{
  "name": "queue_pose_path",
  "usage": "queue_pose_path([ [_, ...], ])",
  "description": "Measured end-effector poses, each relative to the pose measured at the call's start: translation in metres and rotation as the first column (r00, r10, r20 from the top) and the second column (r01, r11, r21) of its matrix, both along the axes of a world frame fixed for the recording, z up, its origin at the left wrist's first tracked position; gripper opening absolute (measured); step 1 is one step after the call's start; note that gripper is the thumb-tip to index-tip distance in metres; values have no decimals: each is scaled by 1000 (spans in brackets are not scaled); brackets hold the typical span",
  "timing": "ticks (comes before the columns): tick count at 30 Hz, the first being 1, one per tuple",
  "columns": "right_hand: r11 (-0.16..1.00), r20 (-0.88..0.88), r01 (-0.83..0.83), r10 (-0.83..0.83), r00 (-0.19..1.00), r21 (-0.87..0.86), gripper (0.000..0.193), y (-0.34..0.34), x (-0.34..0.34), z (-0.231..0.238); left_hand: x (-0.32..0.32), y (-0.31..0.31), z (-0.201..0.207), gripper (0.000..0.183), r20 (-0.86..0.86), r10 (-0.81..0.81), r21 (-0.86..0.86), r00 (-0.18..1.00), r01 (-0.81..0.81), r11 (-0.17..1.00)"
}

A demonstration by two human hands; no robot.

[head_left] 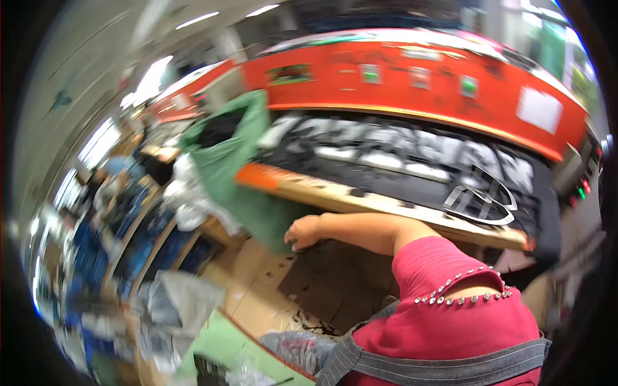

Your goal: Manually position a metal die over shoe materials and operate an industrial press to cut components.

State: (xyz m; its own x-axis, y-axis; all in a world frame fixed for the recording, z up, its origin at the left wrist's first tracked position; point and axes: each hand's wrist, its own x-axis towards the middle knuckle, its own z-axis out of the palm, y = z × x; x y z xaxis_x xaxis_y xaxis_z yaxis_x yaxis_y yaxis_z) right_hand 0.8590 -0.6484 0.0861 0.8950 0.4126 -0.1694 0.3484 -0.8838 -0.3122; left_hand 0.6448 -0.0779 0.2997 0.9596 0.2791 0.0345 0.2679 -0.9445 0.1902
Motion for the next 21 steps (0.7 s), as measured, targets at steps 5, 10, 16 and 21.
queue_pose_path([
  [5, 788, 41, 615, -615, 787, 7, 48, -249, -160, 40, 158, -204, 26, 48, 44, -502, -77, 864, 504, 860],
  [10, 407, 169, 894, -910, 379, 186, 43, -376, -353, 46, 240, -447, 16, 46, 32, -885, -87, 464, 884, 460],
  [16, 121, 183, 836, -983, 24, 536, 37, -431, -501, 31, 232, -720, -31, 47, 91, -989, -152, -121, 979, -134],
  [21, 6, 323, 905, -935, -146, 426, 34, -452, -517, 8, 186, -845, -69, 49, -112, -929, -161, -353, 929, -334],
])
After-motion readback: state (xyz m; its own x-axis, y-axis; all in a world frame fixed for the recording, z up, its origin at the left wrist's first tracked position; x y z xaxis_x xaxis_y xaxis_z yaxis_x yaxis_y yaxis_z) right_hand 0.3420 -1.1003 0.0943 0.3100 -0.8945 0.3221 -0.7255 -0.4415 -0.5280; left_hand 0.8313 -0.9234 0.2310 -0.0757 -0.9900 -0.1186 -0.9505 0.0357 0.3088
